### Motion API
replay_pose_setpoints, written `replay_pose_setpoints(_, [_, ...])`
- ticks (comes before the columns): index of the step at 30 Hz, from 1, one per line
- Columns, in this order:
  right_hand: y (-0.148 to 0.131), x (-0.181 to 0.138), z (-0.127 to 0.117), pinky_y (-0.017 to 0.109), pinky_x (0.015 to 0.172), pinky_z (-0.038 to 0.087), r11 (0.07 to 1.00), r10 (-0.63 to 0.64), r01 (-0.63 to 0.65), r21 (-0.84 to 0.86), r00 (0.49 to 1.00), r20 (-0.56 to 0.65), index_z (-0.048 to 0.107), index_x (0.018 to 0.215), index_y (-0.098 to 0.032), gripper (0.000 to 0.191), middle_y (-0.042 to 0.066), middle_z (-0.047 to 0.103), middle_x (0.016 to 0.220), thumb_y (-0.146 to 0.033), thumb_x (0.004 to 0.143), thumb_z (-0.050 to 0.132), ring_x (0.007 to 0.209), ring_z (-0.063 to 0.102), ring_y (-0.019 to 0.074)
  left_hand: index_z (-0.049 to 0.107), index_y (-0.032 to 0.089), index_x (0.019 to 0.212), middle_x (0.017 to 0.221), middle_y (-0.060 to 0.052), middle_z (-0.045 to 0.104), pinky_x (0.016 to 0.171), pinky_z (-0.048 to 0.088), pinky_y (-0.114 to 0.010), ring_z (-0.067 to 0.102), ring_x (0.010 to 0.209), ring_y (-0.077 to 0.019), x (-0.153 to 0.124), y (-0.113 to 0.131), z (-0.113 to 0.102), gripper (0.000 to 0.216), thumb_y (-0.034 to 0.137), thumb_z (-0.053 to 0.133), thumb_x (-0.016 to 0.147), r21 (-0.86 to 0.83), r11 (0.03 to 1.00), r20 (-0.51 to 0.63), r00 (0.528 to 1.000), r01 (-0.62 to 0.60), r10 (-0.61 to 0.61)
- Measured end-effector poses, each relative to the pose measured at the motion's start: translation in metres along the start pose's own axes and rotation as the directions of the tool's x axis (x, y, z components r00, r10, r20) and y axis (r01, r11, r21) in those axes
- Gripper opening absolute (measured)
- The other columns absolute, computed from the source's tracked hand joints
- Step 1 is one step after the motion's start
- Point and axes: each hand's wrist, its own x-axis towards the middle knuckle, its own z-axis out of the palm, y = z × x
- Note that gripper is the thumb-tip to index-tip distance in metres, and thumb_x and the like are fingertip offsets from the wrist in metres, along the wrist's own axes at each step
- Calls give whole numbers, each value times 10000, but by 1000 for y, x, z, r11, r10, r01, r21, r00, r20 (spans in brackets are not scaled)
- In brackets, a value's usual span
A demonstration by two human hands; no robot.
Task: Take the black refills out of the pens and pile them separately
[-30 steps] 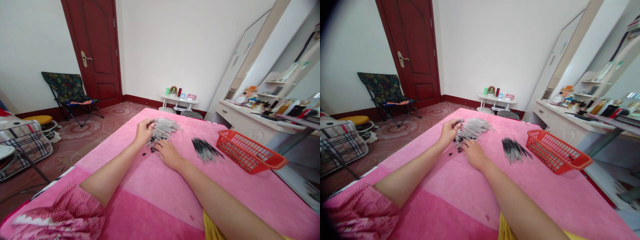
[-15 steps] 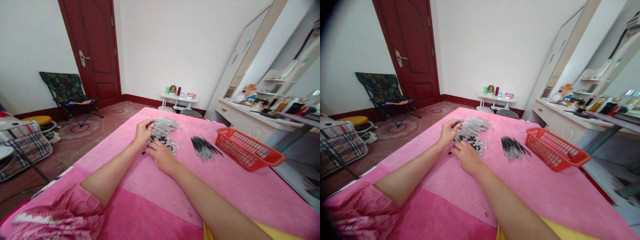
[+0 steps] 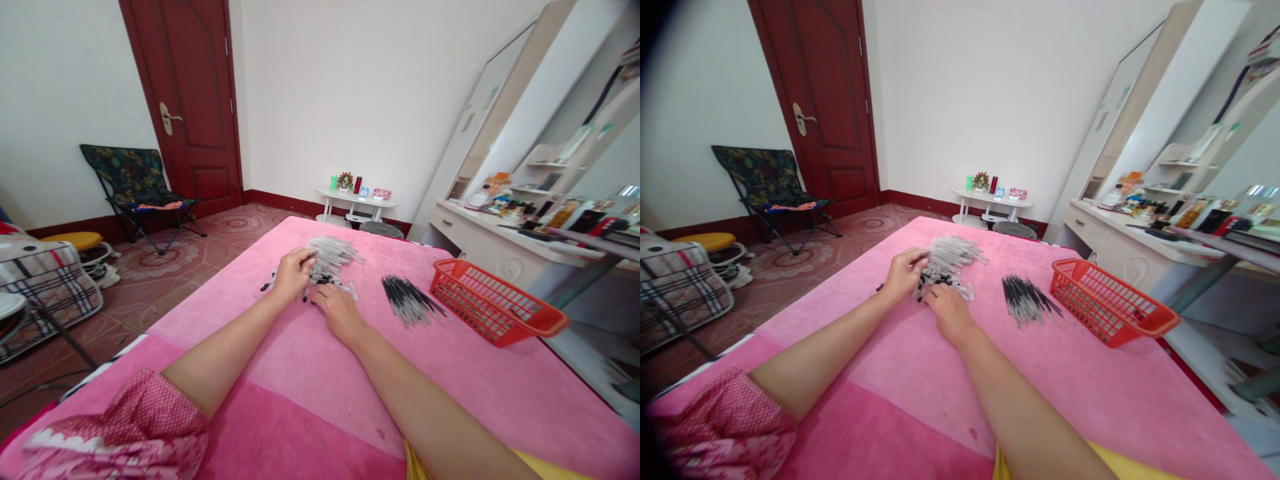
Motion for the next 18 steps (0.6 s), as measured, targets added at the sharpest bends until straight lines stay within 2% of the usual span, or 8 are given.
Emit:
replay_pose_setpoints(2, [11, -6, -4, 317, 808, 385, 997, 74, -72, 41, 996, -48, 655, 906, -183, 249, 68, 624, 922, -37, 811, 478, 921, 502, 188, 667, 187, 1002, 927, -65, 654, 788, 471, -296, 596, 866, -176, -8, 4, 0, 270, 138, 480, 814, 125, 990, 84, 995, -63, 53])
replay_pose_setpoints(4, [23, -11, -7, 331, 818, 398, 972, 190, -167, 165, 972, -135, 665, 889, -189, 211, 60, 643, 904, -71, 786, 525, 914, 525, 191, 660, 207, 1030, 943, -67, 649, 782, 462, -298, 593, 862, -181, -15, 8, 2, 286, 143, 473, 823, 252, 958, 184, 979, -134, 89])
replay_pose_setpoints(6, [35, -14, -8, 339, 812, 423, 890, 364, -260, 373, 899, -241, 665, 936, -186, 224, 58, 661, 926, -111, 760, 548, 892, 558, 191, 659, 216, 1032, 913, -69, 646, 764, 452, -302, 590, 836, -185, -20, 12, 4, 285, 150, 472, 828, 339, 921, 264, 959, -194, 104])
replay_pose_setpoints(8, [47, -16, -9, 342, 794, 451, 742, 549, -301, 599, 786, -284, 661, 967, -167, 248, 68, 676, 943, -165, 750, 540, 860, 591, 190, 660, 216, 1027, 882, -71, 642, 753, 444, -308, 587, 825, -190, -23, 15, 7, 279, 155, 471, 831, 376, 899, 307, 945, -227, 110])
replay_pose_setpoints(10, [56, -19, -9, 340, 775, 470, 584, 670, -285, 760, 698, -253, 667, 929, -143, 243, 81, 688, 914, -223, 733, 549, 824, 614, 192, 657, 215, 1030, 876, -73, 639, 755, 439, -313, 583, 831, -195, -25, 17, 9, 273, 162, 475, 833, 379, 893, 332, 936, -244, 115])
replay_pose_setpoints(14, [63, -20, -10, 300, 662, 486, 398, 773, -233, 887, 606, -187, 666, 833, -130, 240, 61, 685, 798, -293, 662, 620, 717, 610, 176, 655, 206, 1022, 876, -74, 637, 754, 434, -321, 576, 820, -198, -25, 17, 11, 254, 189, 483, 836, 371, 890, 357, 925, -266, 128])
replay_pose_setpoints(16, [60, -19, -11, 258, 549, 465, 312, 793, -208, 927, 595, -133, 655, 819, -133, 256, 37, 666, 721, -305, 629, 647, 618, 583, 150, 655, 205, 1021, 874, -74, 636, 754, 433, -321, 574, 817, -196, -25, 15, 12, 254, 190, 481, 836, 368, 890, 358, 925, -268, 130])
replay_pose_setpoints(18, [55, -19, -11, 233, 486, 444, 227, 785, -187, 956, 617, -65, 641, 798, -137, 259, 17, 644, 663, -296, 596, 671, 554, 560, 131, 655, 205, 1024, 871, -75, 635, 756, 433, -321, 575, 821, -196, -25, 15, 12, 258, 188, 480, 834, 367, 891, 359, 925, -266, 128])
